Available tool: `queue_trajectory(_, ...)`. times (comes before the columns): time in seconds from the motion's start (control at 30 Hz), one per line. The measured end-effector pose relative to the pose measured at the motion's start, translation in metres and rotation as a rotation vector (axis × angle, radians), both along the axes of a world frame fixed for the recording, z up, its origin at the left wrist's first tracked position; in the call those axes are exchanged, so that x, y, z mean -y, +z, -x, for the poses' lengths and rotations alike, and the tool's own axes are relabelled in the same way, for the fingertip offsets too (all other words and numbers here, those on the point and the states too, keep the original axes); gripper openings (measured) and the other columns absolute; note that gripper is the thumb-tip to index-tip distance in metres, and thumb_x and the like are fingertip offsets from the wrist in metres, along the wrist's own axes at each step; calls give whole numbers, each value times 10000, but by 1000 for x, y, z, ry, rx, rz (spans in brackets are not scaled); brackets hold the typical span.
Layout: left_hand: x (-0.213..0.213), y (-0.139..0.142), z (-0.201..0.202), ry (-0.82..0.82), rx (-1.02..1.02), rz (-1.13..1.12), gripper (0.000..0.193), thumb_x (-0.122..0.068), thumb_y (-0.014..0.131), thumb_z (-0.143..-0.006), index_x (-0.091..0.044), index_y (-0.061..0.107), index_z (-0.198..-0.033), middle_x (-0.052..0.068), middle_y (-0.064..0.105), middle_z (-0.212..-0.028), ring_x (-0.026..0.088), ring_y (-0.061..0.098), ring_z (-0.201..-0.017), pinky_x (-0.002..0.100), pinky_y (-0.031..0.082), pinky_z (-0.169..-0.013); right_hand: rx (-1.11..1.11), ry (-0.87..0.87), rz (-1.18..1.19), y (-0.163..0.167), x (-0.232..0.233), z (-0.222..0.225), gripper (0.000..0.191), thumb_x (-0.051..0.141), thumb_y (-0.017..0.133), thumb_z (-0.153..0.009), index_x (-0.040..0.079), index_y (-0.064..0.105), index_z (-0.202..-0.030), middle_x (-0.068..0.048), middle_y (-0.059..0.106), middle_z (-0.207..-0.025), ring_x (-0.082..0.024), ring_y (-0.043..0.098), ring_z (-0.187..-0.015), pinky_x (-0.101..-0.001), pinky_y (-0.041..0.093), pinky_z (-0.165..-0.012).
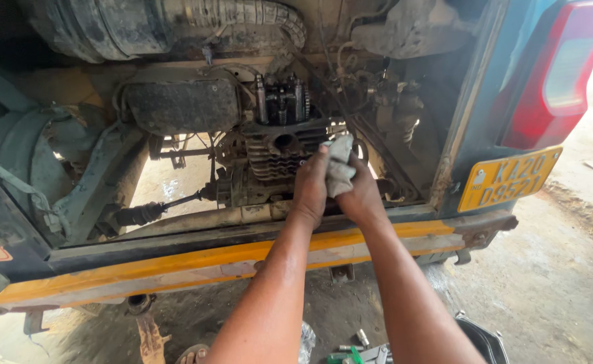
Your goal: The person works under a raised vehicle, using a wrench to loosen and remove bolts from the engine area. They wipe the engine surface with a cloth and continue to manipulate engine components with both hands.
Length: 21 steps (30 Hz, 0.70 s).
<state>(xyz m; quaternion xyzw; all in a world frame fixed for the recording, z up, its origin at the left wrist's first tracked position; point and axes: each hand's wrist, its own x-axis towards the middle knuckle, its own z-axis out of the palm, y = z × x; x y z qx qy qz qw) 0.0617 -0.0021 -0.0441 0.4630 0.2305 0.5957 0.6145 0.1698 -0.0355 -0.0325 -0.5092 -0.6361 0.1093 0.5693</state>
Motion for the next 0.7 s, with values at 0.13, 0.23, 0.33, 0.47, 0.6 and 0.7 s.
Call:
queue_trajectory(0.13,-1,-5,-2,121,-216,-170,344,-285,688,-970,-28,761,-1187,116,751,-942,135,612,-761,296,506,-653,-221,-64,283,-2,-1,-9,367,112,582,-825,-37,749,-1116,-165,773,-943,-231,729,-866,-333,542,-746)
queue_trajectory(0.23,-6,0,10,138,-338,-28,237,-283,716,-910,-87,725,-1044,70,739,-913,135,697,-790,282,565,-695,-379,-46,339,-1,-2,-16,312,87,653,-802,-43,745,-1070,-156,768,-913,-200,718,-778,-301,545,-667)
queue_trajectory(0.33,-4,11,27,198,-628,-129,224,-220,796,-823,-33,730,-927,114,757,-906,184,679,-792,351,529,-722,-434,-3,291,2,-3,-20,296,26,622,-805,-88,742,-1050,-166,740,-919,-204,688,-760,-318,534,-635)
queue_trajectory(0.47,13,19,49,212,-867,-311,533,-393,838,-824,-34,655,-1173,141,728,-1065,273,699,-982,420,546,-866,-574,218,366,3,-5,-20,339,125,683,-863,-57,694,-1149,-139,753,-1001,-197,721,-851,-325,574,-722)
queue_trajectory(0.6,33,11,56,276,-894,-594,905,-293,912,-677,-57,470,-1430,187,577,-1357,355,589,-1242,430,488,-1008,-259,255,621,-3,-11,-18,540,430,496,-1004,-38,692,-1190,-134,752,-1062,-192,702,-924,-329,534,-842)
queue_trajectory(0.7,34,8,50,316,-1004,-566,827,-235,866,-714,-83,497,-1438,156,543,-1443,361,561,-1318,427,483,-1057,292,193,510,-7,-13,-18,504,393,487,-1005,-14,703,-1208,-164,739,-1096,-217,700,-979,-352,520,-887)
